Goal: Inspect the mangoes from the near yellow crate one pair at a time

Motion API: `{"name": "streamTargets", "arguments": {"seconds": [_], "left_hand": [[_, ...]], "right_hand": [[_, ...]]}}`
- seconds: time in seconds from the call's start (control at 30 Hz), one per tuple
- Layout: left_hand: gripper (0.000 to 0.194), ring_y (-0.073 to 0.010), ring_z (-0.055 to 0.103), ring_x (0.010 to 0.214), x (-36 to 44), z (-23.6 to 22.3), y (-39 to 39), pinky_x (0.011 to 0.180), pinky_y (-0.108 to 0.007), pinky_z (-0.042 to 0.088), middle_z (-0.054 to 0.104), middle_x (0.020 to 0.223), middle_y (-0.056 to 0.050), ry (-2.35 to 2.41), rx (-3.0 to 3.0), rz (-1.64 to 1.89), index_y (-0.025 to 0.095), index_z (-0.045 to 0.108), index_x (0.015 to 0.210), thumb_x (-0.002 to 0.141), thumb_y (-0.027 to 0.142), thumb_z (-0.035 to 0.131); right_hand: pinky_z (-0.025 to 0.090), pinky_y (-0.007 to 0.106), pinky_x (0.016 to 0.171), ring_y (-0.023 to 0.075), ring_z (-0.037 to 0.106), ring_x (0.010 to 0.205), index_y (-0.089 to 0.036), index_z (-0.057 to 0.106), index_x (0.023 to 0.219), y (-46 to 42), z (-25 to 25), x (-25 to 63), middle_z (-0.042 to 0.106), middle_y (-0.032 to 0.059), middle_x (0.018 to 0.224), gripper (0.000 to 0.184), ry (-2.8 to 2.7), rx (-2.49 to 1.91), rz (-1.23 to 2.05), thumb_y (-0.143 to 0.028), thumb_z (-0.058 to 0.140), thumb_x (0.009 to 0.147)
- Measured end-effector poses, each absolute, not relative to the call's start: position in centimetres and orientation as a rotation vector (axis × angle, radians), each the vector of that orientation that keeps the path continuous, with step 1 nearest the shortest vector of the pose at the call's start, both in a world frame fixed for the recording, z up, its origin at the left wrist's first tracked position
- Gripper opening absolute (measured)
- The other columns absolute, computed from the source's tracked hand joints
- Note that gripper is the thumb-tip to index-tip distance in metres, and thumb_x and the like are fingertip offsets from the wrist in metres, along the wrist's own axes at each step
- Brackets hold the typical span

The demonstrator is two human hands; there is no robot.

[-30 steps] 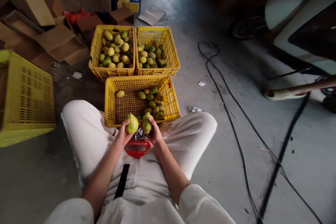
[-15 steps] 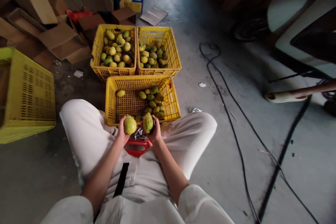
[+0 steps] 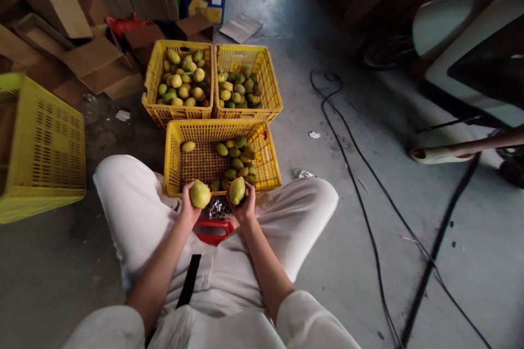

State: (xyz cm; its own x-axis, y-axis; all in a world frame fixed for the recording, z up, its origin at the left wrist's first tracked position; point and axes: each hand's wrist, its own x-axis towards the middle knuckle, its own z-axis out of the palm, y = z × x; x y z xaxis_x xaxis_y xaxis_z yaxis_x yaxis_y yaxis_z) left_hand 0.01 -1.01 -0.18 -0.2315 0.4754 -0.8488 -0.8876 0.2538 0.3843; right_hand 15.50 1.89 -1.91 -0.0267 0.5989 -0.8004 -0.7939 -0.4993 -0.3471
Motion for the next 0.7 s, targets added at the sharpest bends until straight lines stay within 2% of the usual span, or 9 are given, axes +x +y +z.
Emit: {"name": "streamTargets", "arguments": {"seconds": [0.17,0.27,0.37,0.47,0.63,0.7], "left_hand": [[0.017,-0.0210,0.078,0.076,-0.3,0.2,-0.8,0.087,-0.038,0.068,0.079,0.084,-0.006,1.134,-0.442,1.336,0.020,0.074,0.096,0.092,0.035,0.067],[0.017,-0.0200,0.077,0.074,-0.2,0.5,-0.9,0.084,-0.036,0.068,0.079,0.084,-0.007,1.099,-0.447,1.315,0.017,0.074,0.095,0.095,0.032,0.065],[0.014,-0.0196,0.077,0.070,0.1,0.5,-1.0,0.077,-0.035,0.068,0.079,0.085,-0.004,1.126,-0.451,1.312,0.019,0.073,0.095,0.095,0.033,0.070],[0.014,-0.0192,0.078,0.073,0.4,0.1,-1.3,0.077,-0.032,0.069,0.080,0.086,-0.002,1.159,-0.420,1.360,0.021,0.073,0.099,0.090,0.029,0.080],[0.013,-0.0186,0.080,0.081,0.6,-0.9,-1.6,0.085,-0.031,0.070,0.080,0.088,-0.002,1.138,-0.382,1.417,0.020,0.074,0.100,0.090,0.024,0.081],[0.010,-0.0184,0.080,0.085,0.5,-1.2,-1.6,0.089,-0.031,0.070,0.081,0.091,-0.002,1.163,-0.388,1.426,0.021,0.075,0.101,0.092,0.024,0.078]], "right_hand": [[0.069,0.037,0.073,0.0267,0.081,0.089,-0.028,0.075,0.111,1.7,-2.2,14.9,0.080,0.0001,0.084,0.035,0.034,-1.182,1.794,-0.040,0.072,0.078],[0.070,0.038,0.078,0.0267,0.082,0.094,-0.029,0.075,0.116,1.6,-2.1,14.5,0.078,-0.0014,0.086,0.039,-0.005,-1.166,1.799,-0.040,0.073,0.078],[0.070,0.037,0.078,0.0261,0.082,0.093,-0.029,0.075,0.112,1.6,-2.1,14.3,0.075,-0.0024,0.080,0.034,0.016,-1.185,1.806,-0.044,0.076,0.081],[0.070,0.036,0.075,0.0243,0.080,0.086,-0.028,0.072,0.100,1.5,-2.3,14.2,0.076,-0.0012,0.080,0.028,0.069,-1.221,1.823,-0.048,0.081,0.082],[0.070,0.031,0.077,0.0174,0.076,0.079,-0.027,0.070,0.097,1.4,-3.0,14.4,0.078,-0.0029,0.087,0.027,0.104,-1.226,1.740,-0.028,0.085,0.074],[0.070,0.031,0.076,0.0181,0.076,0.079,-0.028,0.070,0.095,1.4,-3.2,14.7,0.078,-0.0027,0.085,0.026,0.110,-1.223,1.738,-0.029,0.084,0.074]]}}
